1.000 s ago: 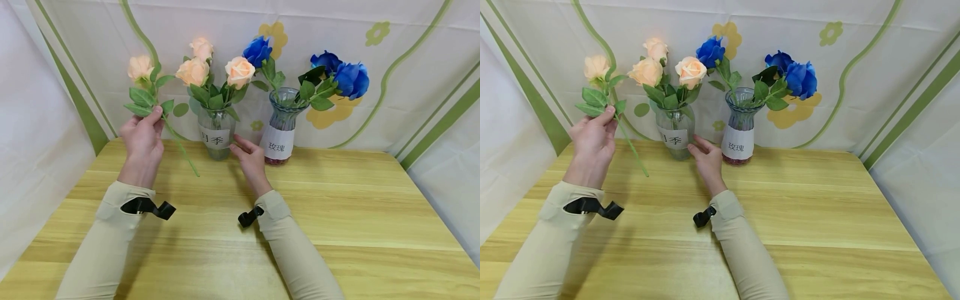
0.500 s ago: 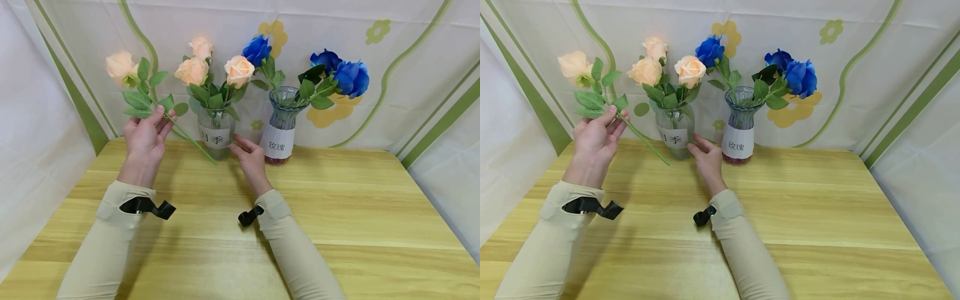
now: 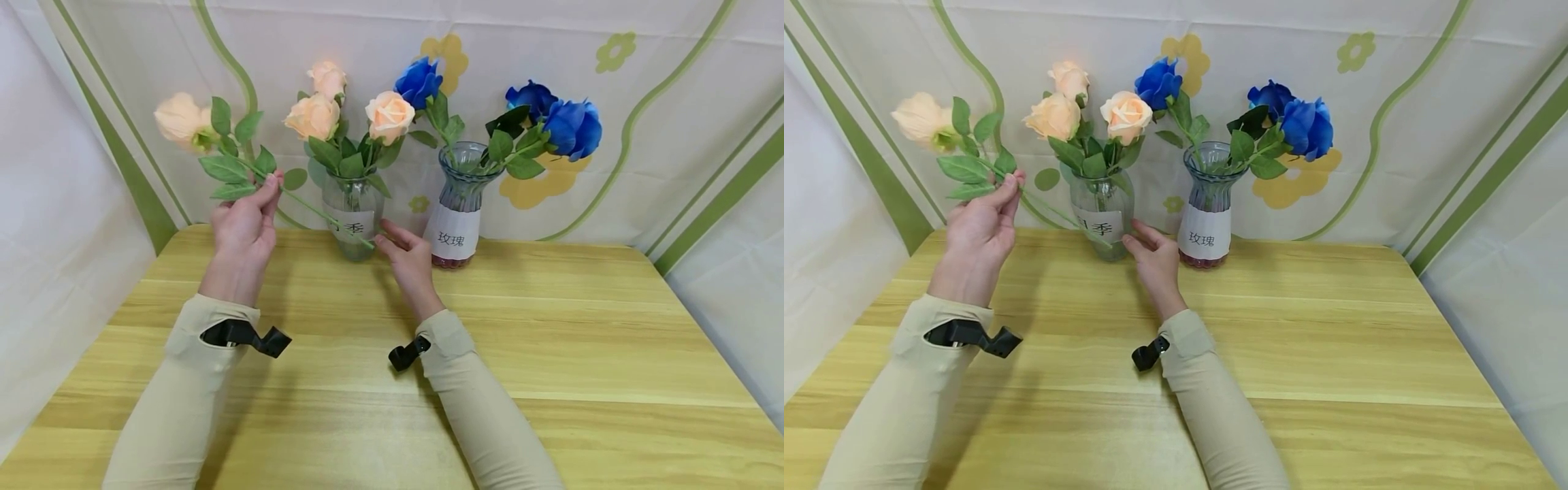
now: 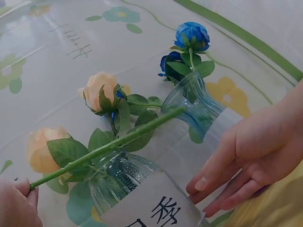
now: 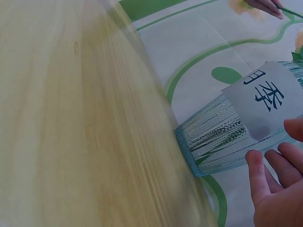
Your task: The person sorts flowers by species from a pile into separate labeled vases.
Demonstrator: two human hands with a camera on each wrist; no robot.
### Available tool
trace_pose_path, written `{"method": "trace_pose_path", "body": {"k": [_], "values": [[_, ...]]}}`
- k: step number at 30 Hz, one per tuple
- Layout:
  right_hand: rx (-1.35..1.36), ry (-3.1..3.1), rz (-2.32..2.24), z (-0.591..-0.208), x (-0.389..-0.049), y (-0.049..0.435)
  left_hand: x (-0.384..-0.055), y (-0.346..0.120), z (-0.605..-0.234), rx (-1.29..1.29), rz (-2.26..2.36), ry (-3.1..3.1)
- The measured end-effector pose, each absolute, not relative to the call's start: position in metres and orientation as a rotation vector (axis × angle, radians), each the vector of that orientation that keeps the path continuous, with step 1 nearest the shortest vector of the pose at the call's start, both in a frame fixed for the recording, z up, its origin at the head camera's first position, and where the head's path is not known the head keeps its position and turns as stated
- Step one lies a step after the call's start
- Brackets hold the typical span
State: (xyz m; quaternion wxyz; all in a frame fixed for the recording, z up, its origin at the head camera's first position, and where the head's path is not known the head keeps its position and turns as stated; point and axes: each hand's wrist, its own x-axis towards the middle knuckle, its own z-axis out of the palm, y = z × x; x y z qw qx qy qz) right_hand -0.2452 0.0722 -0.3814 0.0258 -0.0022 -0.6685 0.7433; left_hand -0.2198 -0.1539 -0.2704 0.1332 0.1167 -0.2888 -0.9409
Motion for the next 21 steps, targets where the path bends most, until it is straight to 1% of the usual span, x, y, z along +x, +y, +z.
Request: {"method": "trace_pose_path", "body": {"k": [12, 21], "values": [[-0.015, -2.063, 2.304, -0.382, -0.246, 0.072, -0.233, -0.140, -0.265, 0.270, -2.606, -0.886], [-0.015, -2.077, 2.303, -0.382, -0.246, 0.072, -0.248, -0.143, -0.250, 0.358, -2.515, -0.731]]}}
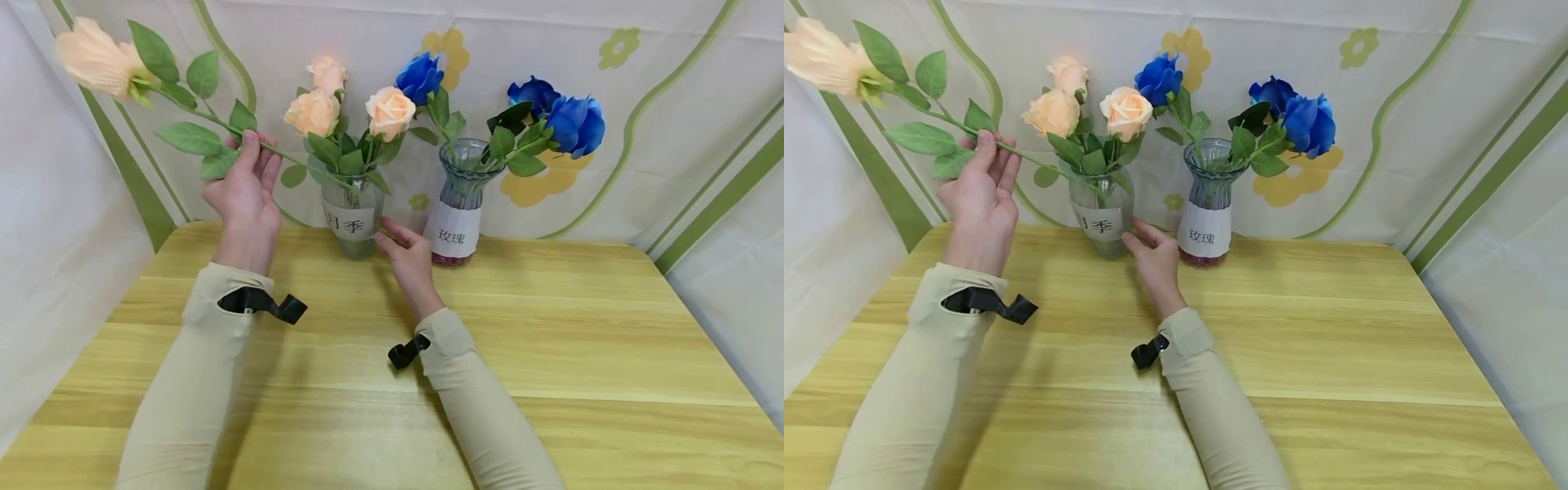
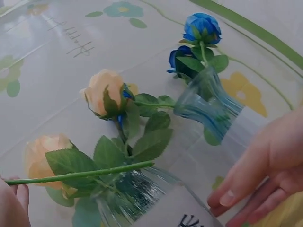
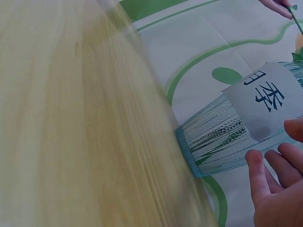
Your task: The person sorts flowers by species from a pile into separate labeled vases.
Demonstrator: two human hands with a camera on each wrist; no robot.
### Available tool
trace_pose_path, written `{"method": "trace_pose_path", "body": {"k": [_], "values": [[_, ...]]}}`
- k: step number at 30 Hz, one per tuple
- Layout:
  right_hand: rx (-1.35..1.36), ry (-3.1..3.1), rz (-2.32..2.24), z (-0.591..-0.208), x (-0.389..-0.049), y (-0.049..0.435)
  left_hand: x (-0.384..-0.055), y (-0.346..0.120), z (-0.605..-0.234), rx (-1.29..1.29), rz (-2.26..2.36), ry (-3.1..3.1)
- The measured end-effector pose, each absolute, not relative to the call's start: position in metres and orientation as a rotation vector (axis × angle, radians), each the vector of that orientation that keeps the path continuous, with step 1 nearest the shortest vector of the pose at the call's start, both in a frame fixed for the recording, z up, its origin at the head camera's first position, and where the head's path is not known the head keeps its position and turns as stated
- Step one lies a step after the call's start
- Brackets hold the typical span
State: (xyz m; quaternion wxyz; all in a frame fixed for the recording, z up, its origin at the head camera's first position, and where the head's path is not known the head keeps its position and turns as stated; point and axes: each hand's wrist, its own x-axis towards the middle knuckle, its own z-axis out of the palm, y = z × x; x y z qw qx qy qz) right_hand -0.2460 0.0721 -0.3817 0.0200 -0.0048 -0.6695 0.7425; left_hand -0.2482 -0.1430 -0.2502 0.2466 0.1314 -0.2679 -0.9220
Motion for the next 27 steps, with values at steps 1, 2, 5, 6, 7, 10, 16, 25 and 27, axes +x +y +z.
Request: {"method": "trace_pose_path", "body": {"k": [1, 2, 5, 6, 7, 10, 16, 25, 27], "values": [[-0.014, -2.076, 2.305, -0.382, -0.246, 0.072, -0.250, -0.144, -0.248, 0.367, -2.514, -0.696], [-0.015, -2.076, 2.305, -0.382, -0.246, 0.072, -0.251, -0.145, -0.245, 0.376, -2.513, -0.666], [-0.016, -2.073, 2.307, -0.382, -0.246, 0.072, -0.255, -0.148, -0.239, 0.392, -2.508, -0.581], [-0.017, -2.073, 2.306, -0.381, -0.246, 0.072, -0.256, -0.149, -0.237, 0.396, -2.503, -0.560], [-0.018, -2.073, 2.307, -0.381, -0.246, 0.072, -0.257, -0.149, -0.236, 0.395, -2.496, -0.546], [-0.016, -2.066, 2.314, -0.381, -0.246, 0.072, -0.261, -0.149, -0.234, 0.399, -2.460, -0.536], [-0.010, -2.071, 2.318, -0.381, -0.246, 0.072, -0.266, -0.145, -0.232, 0.408, -2.371, -0.583], [-0.009, -2.060, 2.327, -0.380, -0.246, 0.072, -0.269, -0.127, -0.236, 0.362, -2.293, -0.708], [-0.011, -2.060, 2.330, -0.380, -0.246, 0.072, -0.270, -0.120, -0.240, 0.351, -2.284, -0.744]]}}
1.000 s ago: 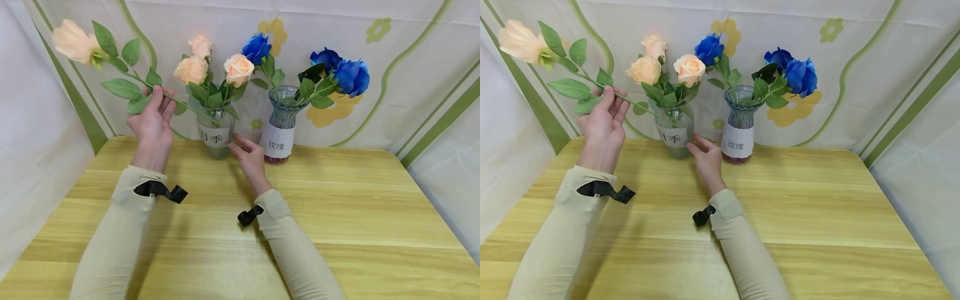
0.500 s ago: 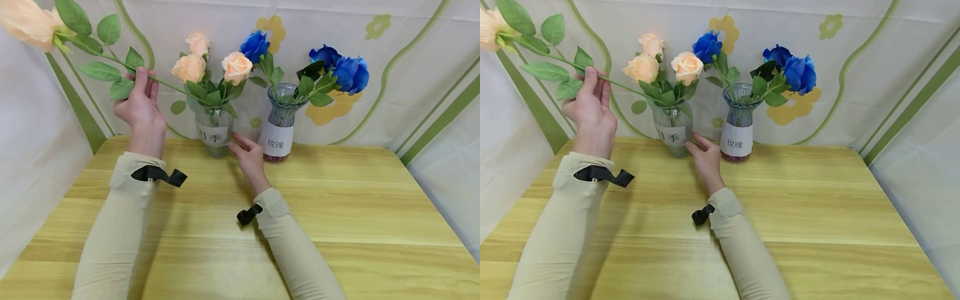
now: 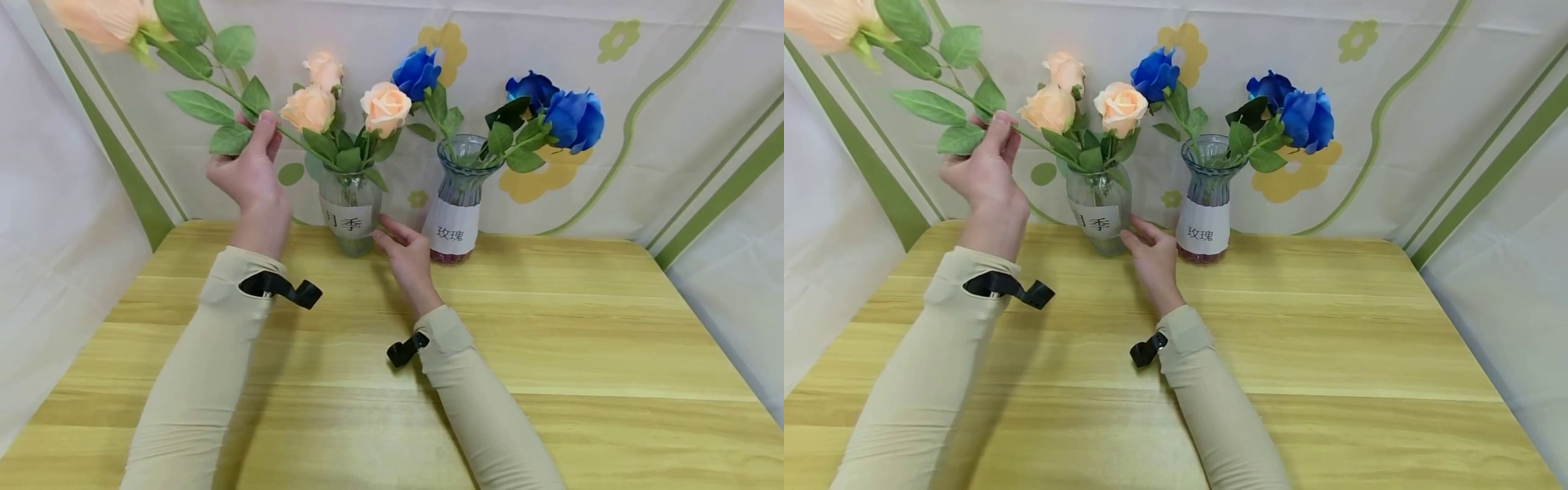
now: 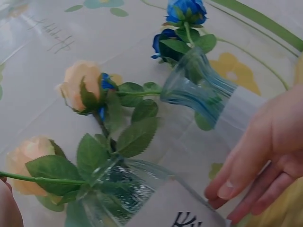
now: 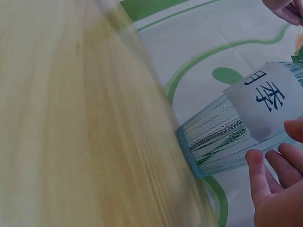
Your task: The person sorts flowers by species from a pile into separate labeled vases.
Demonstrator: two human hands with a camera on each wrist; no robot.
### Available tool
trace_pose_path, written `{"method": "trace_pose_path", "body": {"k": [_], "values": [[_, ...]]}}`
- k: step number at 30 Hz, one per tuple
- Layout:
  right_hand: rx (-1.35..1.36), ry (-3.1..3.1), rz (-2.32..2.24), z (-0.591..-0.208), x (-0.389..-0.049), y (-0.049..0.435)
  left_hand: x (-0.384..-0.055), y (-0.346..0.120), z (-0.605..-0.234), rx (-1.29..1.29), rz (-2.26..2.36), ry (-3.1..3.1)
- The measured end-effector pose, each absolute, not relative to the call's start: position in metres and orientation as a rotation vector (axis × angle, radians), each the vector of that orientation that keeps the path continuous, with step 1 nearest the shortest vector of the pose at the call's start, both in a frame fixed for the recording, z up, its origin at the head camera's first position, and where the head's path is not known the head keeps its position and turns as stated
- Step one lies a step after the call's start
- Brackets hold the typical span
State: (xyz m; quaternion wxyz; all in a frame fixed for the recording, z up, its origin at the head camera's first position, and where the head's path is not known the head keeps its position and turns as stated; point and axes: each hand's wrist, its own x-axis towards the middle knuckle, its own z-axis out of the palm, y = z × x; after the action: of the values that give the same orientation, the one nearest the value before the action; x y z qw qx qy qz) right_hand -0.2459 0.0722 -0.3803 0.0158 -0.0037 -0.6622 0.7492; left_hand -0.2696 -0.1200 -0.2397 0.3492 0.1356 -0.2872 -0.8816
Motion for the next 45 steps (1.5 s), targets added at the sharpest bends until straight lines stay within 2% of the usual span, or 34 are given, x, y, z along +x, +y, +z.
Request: {"method": "trace_pose_path", "body": {"k": [10, 20, 30, 45], "values": [[-0.017, -2.062, 2.328, -0.381, -0.247, 0.074, -0.275, -0.089, -0.267, 0.265, -2.168, -0.989], [-0.014, -2.067, 2.326, -0.383, -0.246, 0.076, -0.267, -0.073, -0.289, 0.337, -1.918, -1.523], [-0.021, -2.075, 2.308, -0.382, -0.246, 0.076, -0.258, -0.078, -0.271, 0.273, -1.886, -1.509], [-0.016, -2.031, 2.339, -0.384, -0.245, 0.080, -0.268, -0.065, -0.264, 0.287, -1.815, -1.687]]}}
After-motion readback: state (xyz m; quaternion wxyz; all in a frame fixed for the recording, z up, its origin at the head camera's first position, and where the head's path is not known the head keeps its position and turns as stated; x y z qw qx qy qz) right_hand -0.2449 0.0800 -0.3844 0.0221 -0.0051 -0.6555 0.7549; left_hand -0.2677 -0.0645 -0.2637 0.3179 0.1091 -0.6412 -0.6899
